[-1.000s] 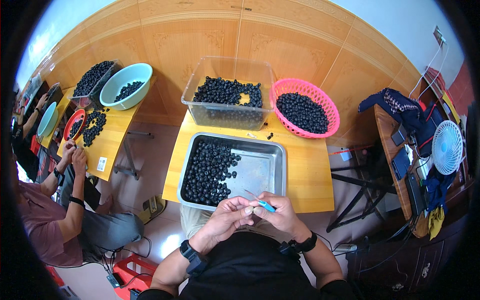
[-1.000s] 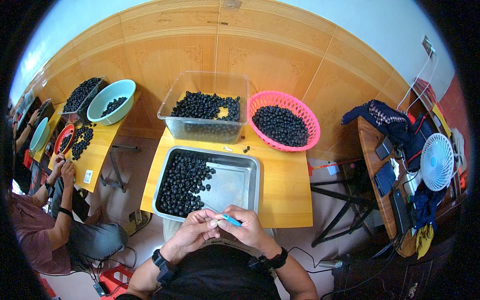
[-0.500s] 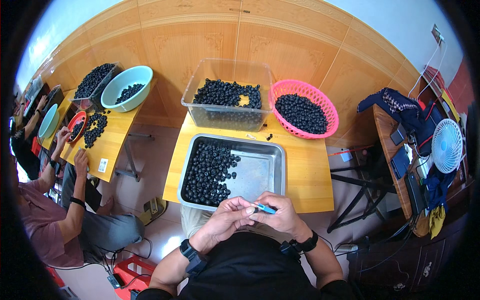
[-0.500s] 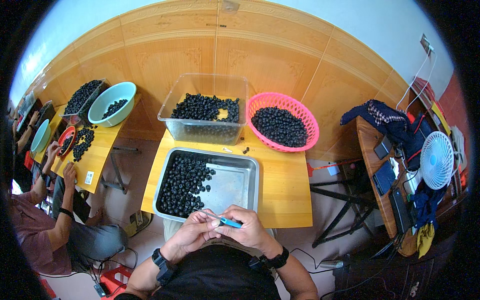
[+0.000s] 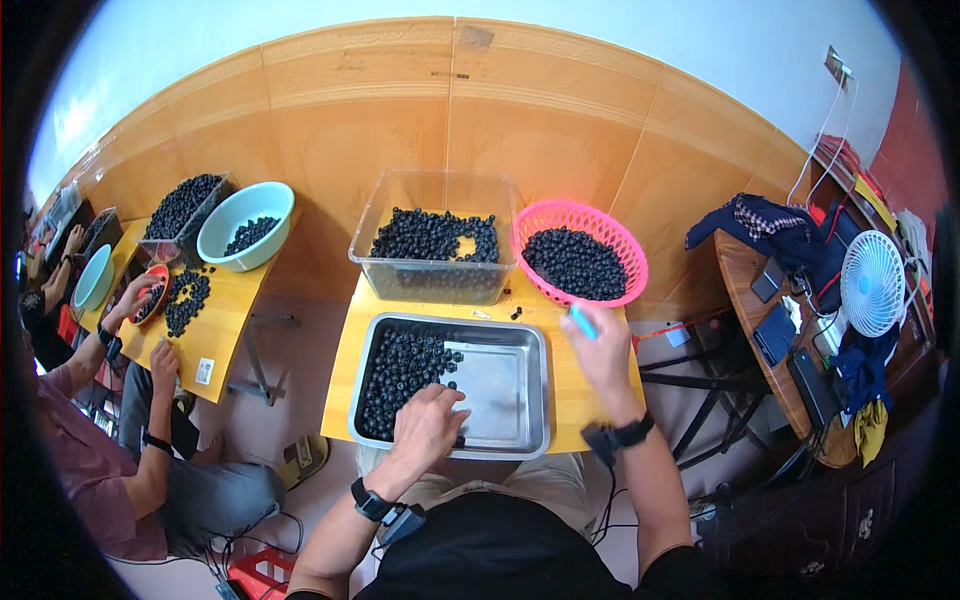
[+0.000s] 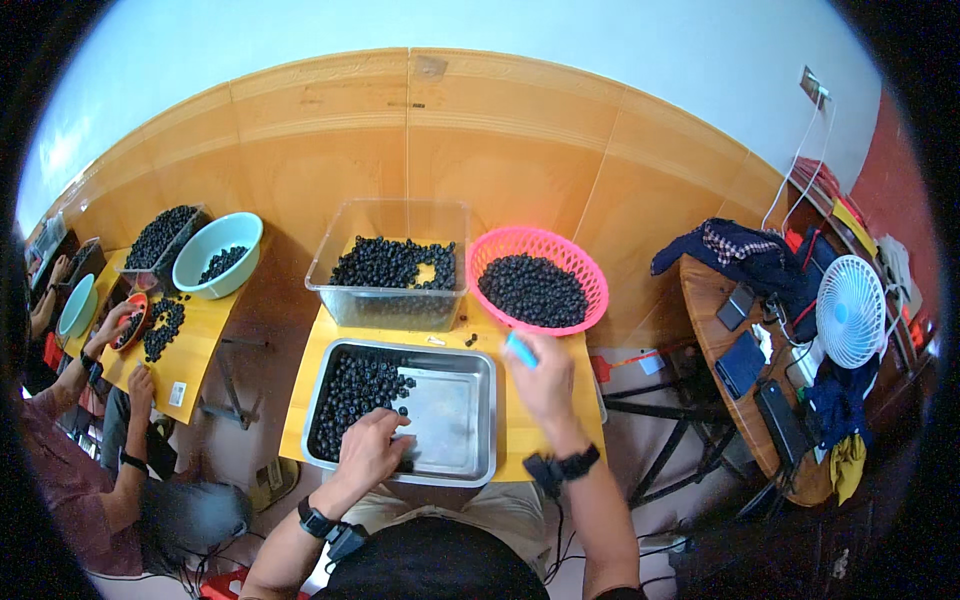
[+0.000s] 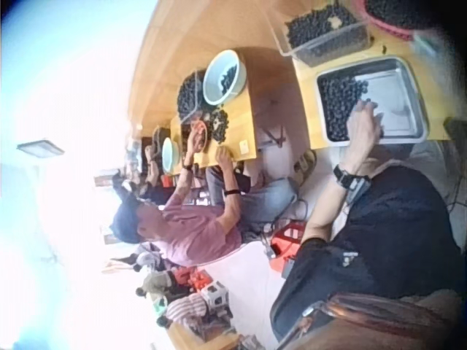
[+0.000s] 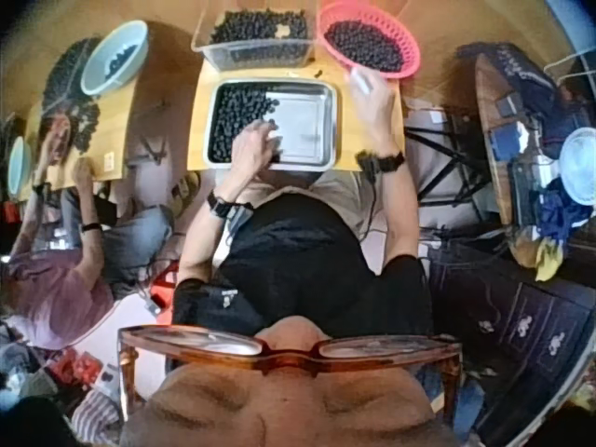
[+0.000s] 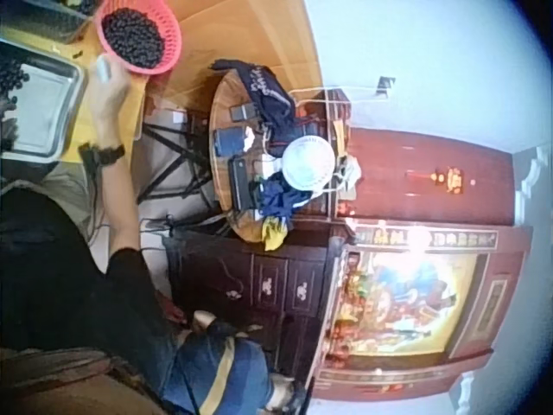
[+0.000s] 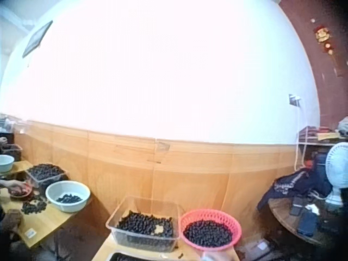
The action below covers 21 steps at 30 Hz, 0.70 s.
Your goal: Using a small knife to trim flash or protrusions from molded plastic or rubber parts.
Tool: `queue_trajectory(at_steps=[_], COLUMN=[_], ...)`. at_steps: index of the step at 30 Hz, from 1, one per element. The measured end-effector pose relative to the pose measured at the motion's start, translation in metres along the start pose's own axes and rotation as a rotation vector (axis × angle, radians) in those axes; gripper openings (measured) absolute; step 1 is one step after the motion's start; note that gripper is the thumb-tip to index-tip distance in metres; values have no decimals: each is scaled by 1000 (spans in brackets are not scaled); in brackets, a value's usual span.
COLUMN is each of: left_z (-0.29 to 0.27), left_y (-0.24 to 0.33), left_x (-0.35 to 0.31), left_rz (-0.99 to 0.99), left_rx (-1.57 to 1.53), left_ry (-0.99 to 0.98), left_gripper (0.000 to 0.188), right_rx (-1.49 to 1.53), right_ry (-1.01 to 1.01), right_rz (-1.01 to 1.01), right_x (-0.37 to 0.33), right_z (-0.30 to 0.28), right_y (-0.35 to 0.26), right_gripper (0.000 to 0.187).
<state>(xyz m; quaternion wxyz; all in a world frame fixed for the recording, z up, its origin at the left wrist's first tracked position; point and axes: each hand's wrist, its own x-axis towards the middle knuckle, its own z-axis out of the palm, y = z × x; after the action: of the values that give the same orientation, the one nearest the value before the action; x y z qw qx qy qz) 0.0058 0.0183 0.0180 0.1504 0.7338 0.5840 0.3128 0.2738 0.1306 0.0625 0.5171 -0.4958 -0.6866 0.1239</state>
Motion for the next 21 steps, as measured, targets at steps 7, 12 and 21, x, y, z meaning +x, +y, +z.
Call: queue_trajectory(at_steps=[7,12,21], left_z=[23,28,15], left_y=[-21,-29,-2], left_x=[26,40,35], left_rz=[160,220,180], left_rx=[405,494,-86], left_ry=[-4,-71,-95], left_gripper=[15,10,22], right_rx=[-82,51,203], right_ry=[126,42,-90], right_rz=[172,217,378], right_x=[47,-22,-107], right_z=[-7,4,-9], right_y=[34,27,-7], right_gripper=[40,35,29])
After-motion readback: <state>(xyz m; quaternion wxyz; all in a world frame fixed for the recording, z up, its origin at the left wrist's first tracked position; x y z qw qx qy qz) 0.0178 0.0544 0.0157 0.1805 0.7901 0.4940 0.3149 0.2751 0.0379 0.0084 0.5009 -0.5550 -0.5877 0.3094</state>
